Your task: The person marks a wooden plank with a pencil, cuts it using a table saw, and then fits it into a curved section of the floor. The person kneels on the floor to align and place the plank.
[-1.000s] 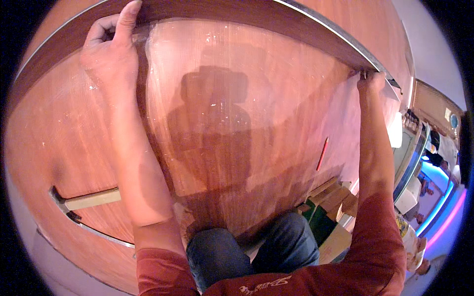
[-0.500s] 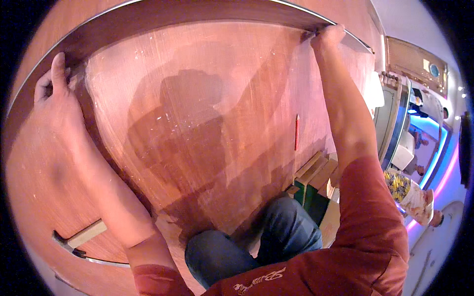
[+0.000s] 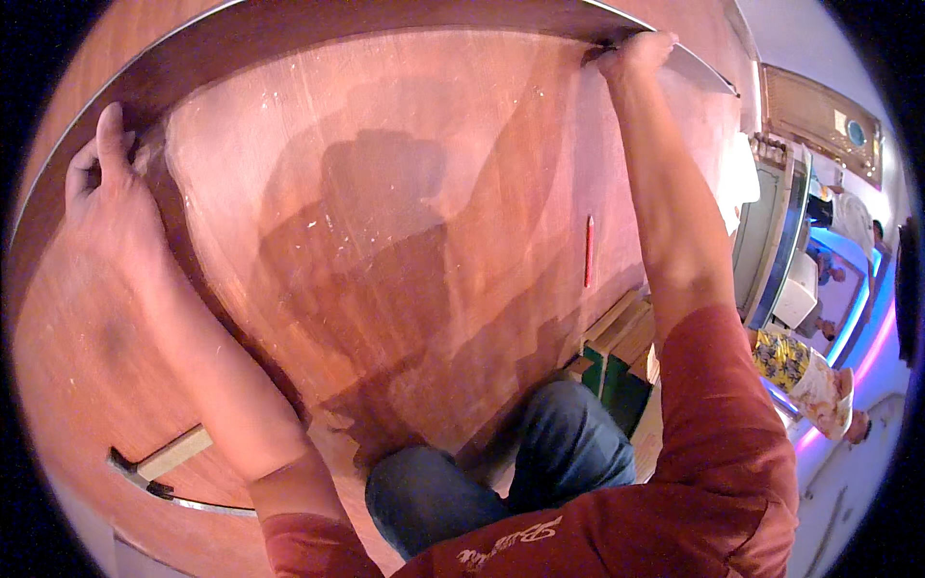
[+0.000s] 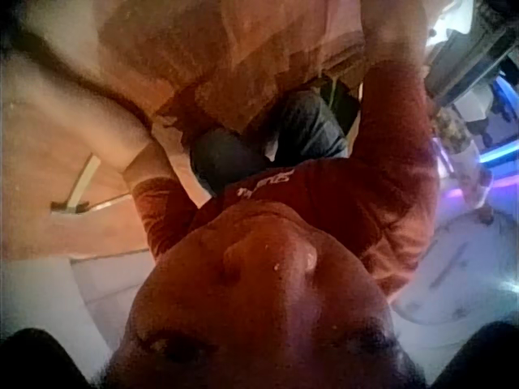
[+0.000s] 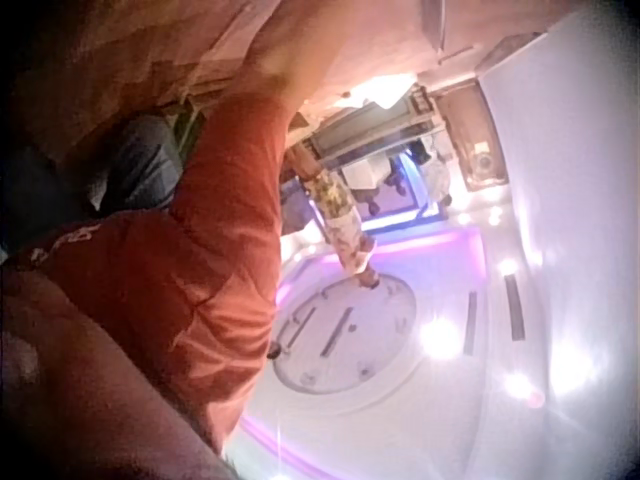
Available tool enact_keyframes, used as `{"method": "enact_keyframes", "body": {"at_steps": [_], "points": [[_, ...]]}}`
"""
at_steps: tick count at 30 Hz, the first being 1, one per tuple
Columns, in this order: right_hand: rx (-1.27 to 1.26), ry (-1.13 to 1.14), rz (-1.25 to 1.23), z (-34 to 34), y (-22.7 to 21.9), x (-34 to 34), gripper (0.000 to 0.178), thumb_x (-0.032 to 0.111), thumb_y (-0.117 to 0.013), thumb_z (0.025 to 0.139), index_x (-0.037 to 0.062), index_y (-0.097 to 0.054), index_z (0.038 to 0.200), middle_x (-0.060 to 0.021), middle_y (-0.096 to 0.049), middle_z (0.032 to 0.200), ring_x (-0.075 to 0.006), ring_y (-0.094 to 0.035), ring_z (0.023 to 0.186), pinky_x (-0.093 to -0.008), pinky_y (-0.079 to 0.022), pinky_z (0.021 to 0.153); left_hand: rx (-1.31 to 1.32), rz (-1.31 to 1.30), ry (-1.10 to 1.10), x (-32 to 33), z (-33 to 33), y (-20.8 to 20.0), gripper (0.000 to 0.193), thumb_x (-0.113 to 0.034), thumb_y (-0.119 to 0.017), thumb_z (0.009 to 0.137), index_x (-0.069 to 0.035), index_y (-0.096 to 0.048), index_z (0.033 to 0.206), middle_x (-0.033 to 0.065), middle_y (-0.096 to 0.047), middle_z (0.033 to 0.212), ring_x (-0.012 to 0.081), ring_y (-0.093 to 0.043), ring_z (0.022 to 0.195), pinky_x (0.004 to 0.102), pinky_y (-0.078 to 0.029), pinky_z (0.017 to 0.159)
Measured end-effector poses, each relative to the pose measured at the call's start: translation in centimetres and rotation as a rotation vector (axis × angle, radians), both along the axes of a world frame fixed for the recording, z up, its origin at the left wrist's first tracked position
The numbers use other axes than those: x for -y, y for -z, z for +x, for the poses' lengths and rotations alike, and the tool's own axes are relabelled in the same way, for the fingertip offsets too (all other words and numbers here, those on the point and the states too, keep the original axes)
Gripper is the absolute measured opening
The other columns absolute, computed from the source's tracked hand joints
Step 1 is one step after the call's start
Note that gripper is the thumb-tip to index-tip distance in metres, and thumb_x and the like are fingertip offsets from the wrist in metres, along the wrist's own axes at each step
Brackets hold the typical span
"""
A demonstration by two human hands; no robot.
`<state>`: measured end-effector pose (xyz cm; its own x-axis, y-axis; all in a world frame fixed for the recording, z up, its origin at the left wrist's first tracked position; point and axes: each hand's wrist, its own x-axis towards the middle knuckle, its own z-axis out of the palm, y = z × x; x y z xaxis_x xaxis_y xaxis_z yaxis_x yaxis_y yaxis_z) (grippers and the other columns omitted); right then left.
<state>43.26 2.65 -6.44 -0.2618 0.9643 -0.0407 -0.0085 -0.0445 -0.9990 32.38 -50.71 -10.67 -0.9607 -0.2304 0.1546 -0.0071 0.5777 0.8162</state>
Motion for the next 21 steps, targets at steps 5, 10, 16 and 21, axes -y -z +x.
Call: {"method": "enact_keyframes", "body": {"at_steps": [5,10,16,21], "points": [[0.364,-0.101,0.292,1.9,-0.8,4.6,0.059,0.044,-0.037,0.108,-0.0080,-0.056,0.128,-0.0168,-0.064,0.113,-0.0330,-0.059,0.105,-0.0447,-0.047,0.095,0.082,-0.003,-0.047,-0.2,0.5,-2.8,0.043,-0.042,-0.084,0.087,-0.001,-0.075,0.088,0.0075,-0.075,0.084,0.0135,-0.066,0.078,0.0250,-0.051,0.078],[0.668,-0.162,1.050,4.7,0.0,5.2,0.053,0.038,-0.050,0.108,-0.0090,-0.053,0.132,-0.0254,-0.053,0.134,-0.0368,-0.053,0.124,-0.0413,-0.041,0.106,0.028,0.374,-0.049,-0.6,-0.1,0.5,0.039,-0.038,-0.087,0.085,-0.002,-0.074,0.081,0.0067,-0.074,0.082,0.0109,-0.063,0.073,0.0234,-0.049,0.070],[0.761,-0.254,1.421,4.3,-0.5,7.3,0.056,0.044,-0.054,0.105,0.0027,-0.050,0.144,-0.0246,-0.044,0.151,-0.0403,-0.043,0.139,-0.0494,-0.034,0.116,-0.062,0.334,-0.066,-1.3,0.2,0.1,0.038,-0.037,-0.086,0.086,-0.001,-0.074,0.078,0.0068,-0.074,0.081,0.0116,-0.064,0.074,0.0248,-0.050,0.072],[0.739,-0.382,1.582,4.5,-0.8,4.9,0.046,0.020,-0.061,0.102,0.0040,-0.056,0.144,-0.0185,-0.051,0.152,-0.0389,-0.049,0.138,-0.0479,-0.036,0.116,0.146,0.195,-0.022,-1.0,0.2,-0.8,0.047,-0.049,-0.072,0.094,-0.002,-0.073,0.096,0.0084,-0.076,0.093,0.0174,-0.069,0.090,0.0289,-0.051,0.088]]}}
